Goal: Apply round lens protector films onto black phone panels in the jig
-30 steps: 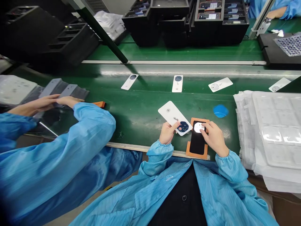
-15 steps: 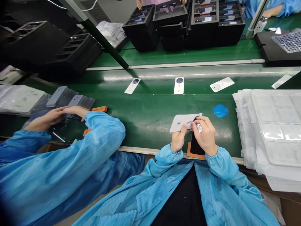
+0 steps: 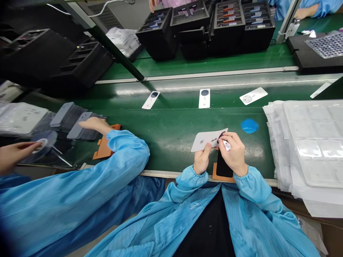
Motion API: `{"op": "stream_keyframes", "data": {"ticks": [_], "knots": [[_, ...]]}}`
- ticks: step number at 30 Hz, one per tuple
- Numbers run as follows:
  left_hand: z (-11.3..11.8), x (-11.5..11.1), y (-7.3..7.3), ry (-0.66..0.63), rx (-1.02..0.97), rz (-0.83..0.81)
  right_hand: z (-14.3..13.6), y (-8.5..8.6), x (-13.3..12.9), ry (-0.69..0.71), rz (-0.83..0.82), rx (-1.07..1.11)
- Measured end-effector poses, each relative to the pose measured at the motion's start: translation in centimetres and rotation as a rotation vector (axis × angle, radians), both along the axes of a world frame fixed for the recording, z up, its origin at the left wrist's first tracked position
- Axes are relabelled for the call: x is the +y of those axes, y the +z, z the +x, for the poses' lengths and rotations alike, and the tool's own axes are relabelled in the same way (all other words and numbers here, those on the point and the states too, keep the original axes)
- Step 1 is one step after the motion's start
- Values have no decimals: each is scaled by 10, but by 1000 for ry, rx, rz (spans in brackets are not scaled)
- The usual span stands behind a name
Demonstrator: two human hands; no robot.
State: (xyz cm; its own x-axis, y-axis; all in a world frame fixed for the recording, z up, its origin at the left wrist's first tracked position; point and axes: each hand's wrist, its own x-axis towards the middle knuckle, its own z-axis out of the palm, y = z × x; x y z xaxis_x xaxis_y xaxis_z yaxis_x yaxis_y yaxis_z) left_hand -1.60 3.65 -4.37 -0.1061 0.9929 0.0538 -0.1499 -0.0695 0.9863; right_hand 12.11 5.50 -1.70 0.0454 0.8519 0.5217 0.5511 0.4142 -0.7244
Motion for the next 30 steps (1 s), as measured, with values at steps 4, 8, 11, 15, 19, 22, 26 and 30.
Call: {"op": "stream_keyframes", "data": {"ticks": [4, 8, 11, 15, 19, 22, 26, 30], "knots": [[1, -2, 2, 7, -12, -16, -1, 1, 0, 7, 31, -1], [1, -5, 1, -14, 50, 3, -2, 1, 0, -4, 26, -6], [0, -6, 1, -21, 63, 8, -2, 0, 0, -4, 14, 1], [-1, -7, 3, -55, 101, 40, -1, -2, 0, 0, 23, 16], [0, -6, 5, -60, 118, 53, -2, -2, 1, 1, 38, 16], [2, -6, 10, -56, 120, 72, -5, -2, 2, -18, 36, 16], [6, -6, 16, -55, 133, 113, -10, -2, 6, -51, 34, 37], [7, -5, 17, -73, 174, 142, -13, -3, 11, -66, 8, 62]]}}
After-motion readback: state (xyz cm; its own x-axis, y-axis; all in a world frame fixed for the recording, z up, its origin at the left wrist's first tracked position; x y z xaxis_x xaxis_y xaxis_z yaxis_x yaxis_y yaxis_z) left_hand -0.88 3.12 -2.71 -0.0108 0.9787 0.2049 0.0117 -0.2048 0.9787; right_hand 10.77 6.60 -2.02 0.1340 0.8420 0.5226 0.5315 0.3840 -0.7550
